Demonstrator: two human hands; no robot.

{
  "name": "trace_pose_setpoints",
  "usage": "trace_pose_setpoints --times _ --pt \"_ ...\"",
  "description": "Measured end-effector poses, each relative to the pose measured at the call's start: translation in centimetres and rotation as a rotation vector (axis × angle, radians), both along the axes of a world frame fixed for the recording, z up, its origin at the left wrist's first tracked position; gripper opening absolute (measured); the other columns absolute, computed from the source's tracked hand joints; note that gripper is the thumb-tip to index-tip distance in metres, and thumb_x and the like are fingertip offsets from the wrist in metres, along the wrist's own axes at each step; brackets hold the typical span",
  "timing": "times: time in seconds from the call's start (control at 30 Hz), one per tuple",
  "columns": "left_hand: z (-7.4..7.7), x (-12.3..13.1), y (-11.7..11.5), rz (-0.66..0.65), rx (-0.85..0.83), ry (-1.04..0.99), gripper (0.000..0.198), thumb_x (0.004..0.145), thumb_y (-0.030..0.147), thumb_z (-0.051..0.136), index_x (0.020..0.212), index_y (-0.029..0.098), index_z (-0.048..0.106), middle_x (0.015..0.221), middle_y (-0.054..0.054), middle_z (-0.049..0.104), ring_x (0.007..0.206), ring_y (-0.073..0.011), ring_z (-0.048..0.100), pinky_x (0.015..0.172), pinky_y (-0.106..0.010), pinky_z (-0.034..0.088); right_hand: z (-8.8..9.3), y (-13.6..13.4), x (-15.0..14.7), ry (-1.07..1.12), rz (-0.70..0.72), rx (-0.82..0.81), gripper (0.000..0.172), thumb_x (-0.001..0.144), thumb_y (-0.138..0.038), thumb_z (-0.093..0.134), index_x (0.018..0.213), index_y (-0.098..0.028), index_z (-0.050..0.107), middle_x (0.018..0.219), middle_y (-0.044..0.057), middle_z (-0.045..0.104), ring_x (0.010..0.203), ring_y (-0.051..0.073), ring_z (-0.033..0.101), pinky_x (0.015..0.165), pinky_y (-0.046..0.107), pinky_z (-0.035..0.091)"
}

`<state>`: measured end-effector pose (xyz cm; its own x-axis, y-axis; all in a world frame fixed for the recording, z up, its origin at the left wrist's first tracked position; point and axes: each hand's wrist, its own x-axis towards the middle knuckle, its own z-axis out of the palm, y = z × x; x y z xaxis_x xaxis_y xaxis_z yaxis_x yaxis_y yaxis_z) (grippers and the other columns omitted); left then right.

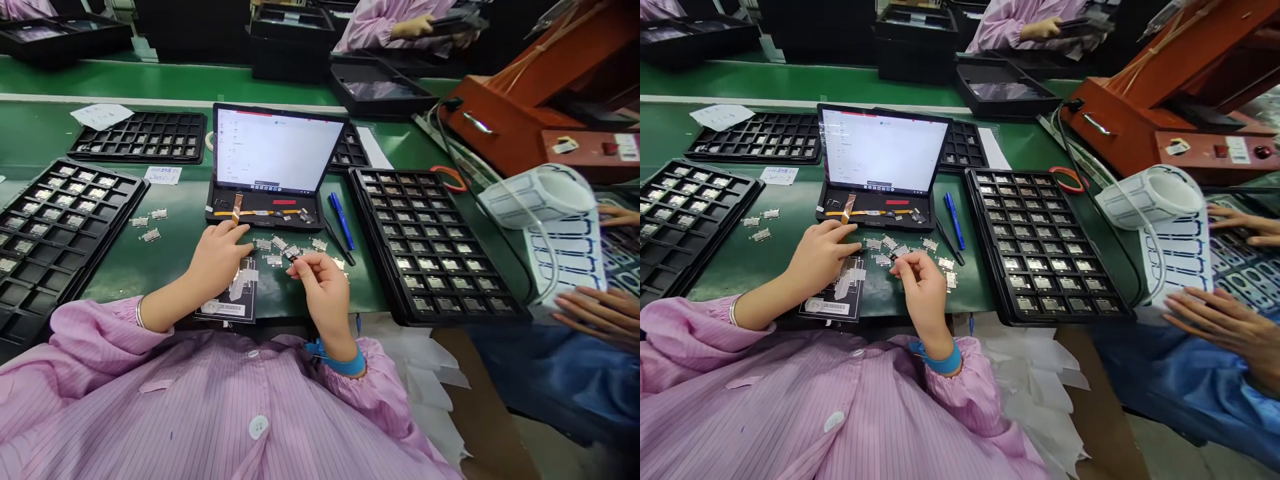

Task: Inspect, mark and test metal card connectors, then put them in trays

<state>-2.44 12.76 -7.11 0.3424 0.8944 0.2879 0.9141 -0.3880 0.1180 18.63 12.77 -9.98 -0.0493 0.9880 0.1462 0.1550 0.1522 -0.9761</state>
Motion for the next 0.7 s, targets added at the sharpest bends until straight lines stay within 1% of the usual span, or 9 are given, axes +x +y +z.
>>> trace_pose_setpoints --times 0.13,0.2,0.27,0.33,0.4,0.47,0.57,0.63,0.7 --pt "1.3 -1.5 -0.6 0.006 0.011 0.084 0.039 0.084 0.004 0.049 0.115 0.018 0.070 0.147 -0.016 0.049 0.134 -0.0328 0.044 0.099 -0.051 0.043 -0.4 -0.6 -0.4 -0.019 0.019 -0.028 0.013 0.089 -0.035 0.062 0.086 -0.022 0.063 0.074 0.002 0.068 0.071 0.018 0.065 0.068 0.032 0.051" --pt "2.5 -4.1 -1.1 0.166 -0.004 0.018 0.038 0.088 0.009 0.048 0.119 0.018 0.067 0.140 -0.014 0.056 0.128 -0.0310 0.050 0.100 -0.049 0.044 -0.7 -0.8 -0.3 -0.031 0.011 -0.032 0.015 0.089 -0.037 0.064 0.087 -0.022 0.064 0.075 0.002 0.069 0.073 0.019 0.066 0.069 0.033 0.051" --pt "3.5 -7.4 -1.7 0.418 -0.071 -0.036 0.030 0.089 0.019 0.053 0.115 0.018 0.068 0.125 -0.013 0.065 0.115 -0.0306 0.058 0.099 -0.047 0.045 -0.9 -0.9 -0.2 -0.035 -0.013 -0.031 0.016 0.088 -0.038 0.065 0.088 -0.022 0.064 0.076 0.003 0.069 0.073 0.020 0.066 0.071 0.035 0.052" --pt "3.7 -10.5 -2.2 0.642 -0.197 -0.058 0.029 0.085 0.028 0.062 0.109 0.015 0.068 0.113 -0.015 0.067 0.108 -0.0330 0.060 0.095 -0.046 0.047 -0.9 -0.9 -0.3 -0.045 -0.015 -0.026 0.016 0.088 -0.039 0.065 0.088 -0.023 0.064 0.076 0.003 0.070 0.073 0.020 0.066 0.072 0.035 0.052" --pt "3.2 -12.7 -2.6 0.737 -0.284 -0.071 0.031 0.080 0.033 0.068 0.105 0.015 0.068 0.107 -0.016 0.065 0.101 -0.0338 0.061 0.089 -0.046 0.049 -0.8 -1.1 -0.6 -0.056 0.015 -0.015 0.016 0.089 -0.039 0.065 0.089 -0.023 0.064 0.077 0.003 0.070 0.073 0.020 0.066 0.071 0.036 0.051" --pt "2.3 -13.5 -2.9 0.738 -0.313 -0.095 0.023 0.079 0.032 0.068 0.096 0.016 0.068 0.103 -0.014 0.063 0.094 -0.0307 0.062 0.084 -0.043 0.049 -0.5 -1.5 -1.1 -0.063 0.050 -0.007 0.015 0.090 -0.038 0.064 0.089 -0.023 0.063 0.078 0.004 0.070 0.073 0.021 0.066 0.070 0.036 0.051" --pt "1.2 -12.8 -3.2 0.659 -0.344 -0.155 0.012 0.080 0.031 0.067 0.081 0.019 0.066 0.097 -0.008 0.061 0.087 -0.0240 0.061 0.081 -0.037 0.049 0.1 -2.1 -1.7 -0.077 0.104 0.000 0.013 0.090 -0.036 0.063 0.090 -0.023 0.064 0.077 0.003 0.070 0.073 0.020 0.067 0.068 0.035 0.050" --pt "0.7 -12.0 -3.4 0.596 -0.369 -0.229 0.012 0.079 0.031 0.068 0.084 0.020 0.065 0.096 -0.006 0.062 0.085 -0.0211 0.060 0.078 -0.033 0.048 0.6 -2.6 -2.0 -0.101 0.148 0.011 0.012 0.091 -0.034 0.062 0.090 -0.023 0.064 0.076 0.002 0.070 0.071 0.019 0.066 0.065 0.033 0.049" --pt "0.4 -11.5 -3.5 0.590 -0.368 -0.305 0.026 0.078 0.033 0.070 0.099 0.019 0.065 0.098 -0.005 0.063 0.083 -0.0204 0.059 0.074 -0.032 0.047 1.0 -2.9 -2.1 -0.133 0.185 0.026 0.011 0.091 -0.033 0.061 0.090 -0.023 0.065 0.075 0.002 0.069 0.068 0.018 0.064 0.063 0.033 0.047"
